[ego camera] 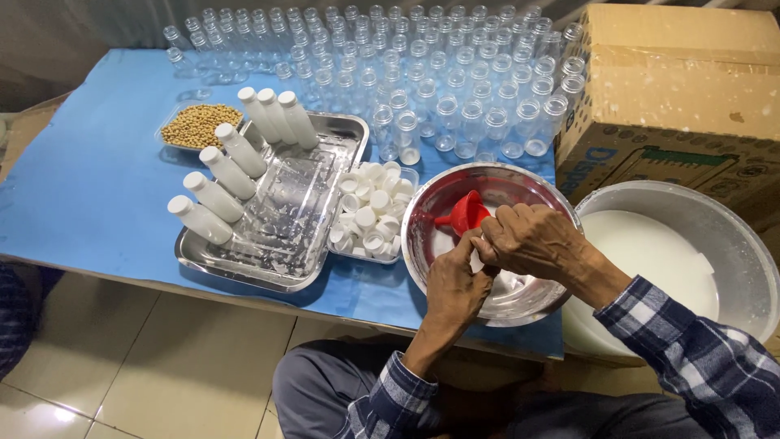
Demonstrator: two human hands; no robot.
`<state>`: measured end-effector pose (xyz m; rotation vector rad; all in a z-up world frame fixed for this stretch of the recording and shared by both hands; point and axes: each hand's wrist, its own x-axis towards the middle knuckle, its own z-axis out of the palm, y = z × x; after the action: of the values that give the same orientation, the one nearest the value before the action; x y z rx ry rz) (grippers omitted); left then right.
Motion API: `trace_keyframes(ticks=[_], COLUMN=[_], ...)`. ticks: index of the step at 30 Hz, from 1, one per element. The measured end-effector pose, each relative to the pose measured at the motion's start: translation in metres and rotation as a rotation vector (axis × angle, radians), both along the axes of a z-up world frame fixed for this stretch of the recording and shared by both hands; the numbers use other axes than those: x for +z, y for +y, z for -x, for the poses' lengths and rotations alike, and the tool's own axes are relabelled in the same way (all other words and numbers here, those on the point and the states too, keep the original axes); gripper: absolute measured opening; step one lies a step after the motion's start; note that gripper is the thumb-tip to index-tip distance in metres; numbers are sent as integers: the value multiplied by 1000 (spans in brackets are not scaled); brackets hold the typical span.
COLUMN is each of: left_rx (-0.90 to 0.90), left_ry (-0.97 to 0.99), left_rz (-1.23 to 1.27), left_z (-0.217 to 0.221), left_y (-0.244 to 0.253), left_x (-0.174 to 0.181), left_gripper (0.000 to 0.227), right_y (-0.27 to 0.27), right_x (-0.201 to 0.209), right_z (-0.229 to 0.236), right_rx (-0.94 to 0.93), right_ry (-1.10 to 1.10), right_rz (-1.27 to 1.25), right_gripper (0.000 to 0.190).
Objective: The person scoops a white liquid from a large container using a red ladle and pours it into a small bottle through a red funnel. After filling the bottle, they place a white cap on it and set it aside on a tray.
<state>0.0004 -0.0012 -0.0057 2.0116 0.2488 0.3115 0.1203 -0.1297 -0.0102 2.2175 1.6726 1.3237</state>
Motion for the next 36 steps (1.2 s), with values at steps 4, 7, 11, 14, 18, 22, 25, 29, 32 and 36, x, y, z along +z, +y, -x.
trace_keyframes(ticks=[4, 7, 11, 14, 18, 22, 25, 29, 32, 36], left_rx=[7, 1, -18, -17, -45, -33, -47, -42, -49, -36], left_ry=[-12, -31, -8, -5, -36, -82, -98, -129, -198, -276], left_rz=[-9, -26, -15, -16, -29, -18, -32, -13, 1, -10], left_z=[1, -2, -1, -2, -9, -8, -9, -6, -10, -15], left_y=[-1, 1, 1, 0, -2, -1, 0, 1, 2, -3], left_x=[-6, -2, -3, -10, -29, -30, -34, -26, -29, -25], left_gripper=[18, 17, 22, 23, 27, 18, 27, 26, 29, 31], right_y=[-1, -1, 0, 1, -1, -3, -6, -9, -7, -10], right_x=[-7, -5, -7, 0, 2, 8, 13, 0, 4, 31], right_z=[0, -1, 6, 18, 30, 42, 44, 37, 30, 31], right_rx=[-13, -20, -72, -134, -255, -332, -341, -339, -336, -319], right_ry=[-13, -27, 23, 61, 225, 371, 432, 472, 480, 489], right_rz=[-13, -19, -8, 8, 53, 68, 93, 81, 72, 80], right_gripper=[38, 37, 33, 30, 33, 34, 37, 37, 36, 36])
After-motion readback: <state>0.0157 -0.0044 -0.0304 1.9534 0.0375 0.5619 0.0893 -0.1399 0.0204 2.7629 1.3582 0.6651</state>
